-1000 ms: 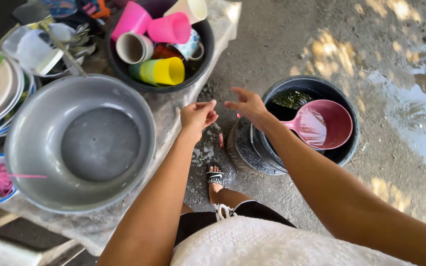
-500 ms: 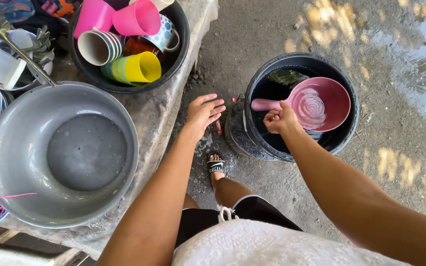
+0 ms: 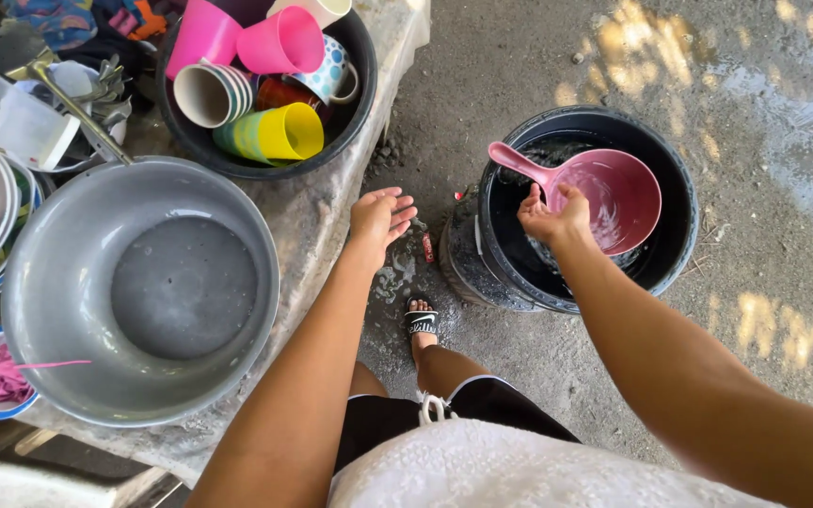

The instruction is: Washing dishes in a basin outdoors using soap and water from buckets.

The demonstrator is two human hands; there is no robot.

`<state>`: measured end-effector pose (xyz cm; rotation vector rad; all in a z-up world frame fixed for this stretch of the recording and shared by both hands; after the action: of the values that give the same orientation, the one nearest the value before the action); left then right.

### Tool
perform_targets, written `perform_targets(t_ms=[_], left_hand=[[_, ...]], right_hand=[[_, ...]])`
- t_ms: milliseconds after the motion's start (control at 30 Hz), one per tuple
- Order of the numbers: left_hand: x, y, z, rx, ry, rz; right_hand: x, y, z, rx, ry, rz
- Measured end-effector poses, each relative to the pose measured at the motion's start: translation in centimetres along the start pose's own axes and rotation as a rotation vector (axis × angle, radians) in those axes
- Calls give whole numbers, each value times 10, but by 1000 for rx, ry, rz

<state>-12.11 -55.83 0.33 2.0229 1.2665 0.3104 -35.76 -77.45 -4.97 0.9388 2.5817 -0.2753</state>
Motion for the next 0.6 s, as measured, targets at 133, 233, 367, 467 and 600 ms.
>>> perform_targets(t_ms=[133,233,367,467,600], left_hand=[[8,-6,-2,-19,29,27],[8,-21,5,1,48,33],[-6,-31,14,20,-5,73],[-16,-25,25,15,-23,94],[-19,-20,32,7,-17,122]], right_hand=[[6,-4,44,-53,169,131],[8,2,93,-231,182,296],[21,10,93,-311,375,425],[19,5,55,-226,375,406],[-12,3,-9,-102,140,660]])
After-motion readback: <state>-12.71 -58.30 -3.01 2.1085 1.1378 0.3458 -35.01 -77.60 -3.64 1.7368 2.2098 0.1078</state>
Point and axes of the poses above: each hand's wrist, its own z-axis towards the middle knuckle, its own x-axis out of the back of the hand, y = z × x, the point moved 9 cm from there along z, towards the middle knuckle, and after that the axes turned 5 degrees about y, right-handed, at the moved point
